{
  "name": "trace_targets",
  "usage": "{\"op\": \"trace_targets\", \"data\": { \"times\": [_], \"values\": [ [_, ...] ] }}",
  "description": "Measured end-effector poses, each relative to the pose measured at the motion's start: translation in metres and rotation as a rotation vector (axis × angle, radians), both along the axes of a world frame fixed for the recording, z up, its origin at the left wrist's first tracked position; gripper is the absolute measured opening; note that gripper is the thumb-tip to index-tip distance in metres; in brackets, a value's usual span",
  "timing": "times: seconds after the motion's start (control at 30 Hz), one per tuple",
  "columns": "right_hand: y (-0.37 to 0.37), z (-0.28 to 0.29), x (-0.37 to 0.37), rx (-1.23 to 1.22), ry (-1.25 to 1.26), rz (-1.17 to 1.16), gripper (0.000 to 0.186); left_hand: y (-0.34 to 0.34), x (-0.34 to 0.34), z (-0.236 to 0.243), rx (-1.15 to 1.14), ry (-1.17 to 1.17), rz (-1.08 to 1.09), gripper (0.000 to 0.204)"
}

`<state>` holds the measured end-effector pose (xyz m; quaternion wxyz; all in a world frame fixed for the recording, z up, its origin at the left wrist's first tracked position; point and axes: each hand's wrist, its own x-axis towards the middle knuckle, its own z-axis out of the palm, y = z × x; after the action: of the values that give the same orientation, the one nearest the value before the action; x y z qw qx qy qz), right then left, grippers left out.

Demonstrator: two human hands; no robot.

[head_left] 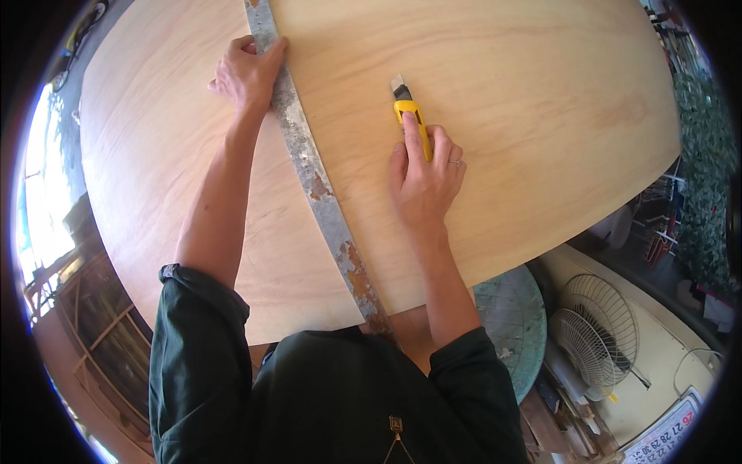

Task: The person measures and marks a large sheet of plywood with a tape measure and pencil. They then use a metal straightedge and a utility knife to score and cut the plywood into smaller rectangular pieces, separating the cut sections and moving them aside.

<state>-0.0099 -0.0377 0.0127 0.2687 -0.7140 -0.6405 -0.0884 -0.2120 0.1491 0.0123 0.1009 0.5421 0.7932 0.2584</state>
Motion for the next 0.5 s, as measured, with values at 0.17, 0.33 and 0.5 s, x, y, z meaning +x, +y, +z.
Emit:
{"op": "trace_targets", "data": {
  "times": [0.17,0.33,0.5],
  "values": [
    [0.0,0.0,0.0,0.001,0.004,-0.001,0.044,-0.001,0.001,0.0,0.002,0.005,0.012,0.067],
    [-0.002,-0.001,0.0,-0.007,0.008,0.007,0.044,-0.002,-0.002,-0.004,0.005,0.026,0.022,0.067],
    [-0.001,-0.01,0.003,0.04,0.005,-0.005,0.044,0.008,-0.002,-0.013,0.062,0.017,-0.041,0.069]
  ]
}}
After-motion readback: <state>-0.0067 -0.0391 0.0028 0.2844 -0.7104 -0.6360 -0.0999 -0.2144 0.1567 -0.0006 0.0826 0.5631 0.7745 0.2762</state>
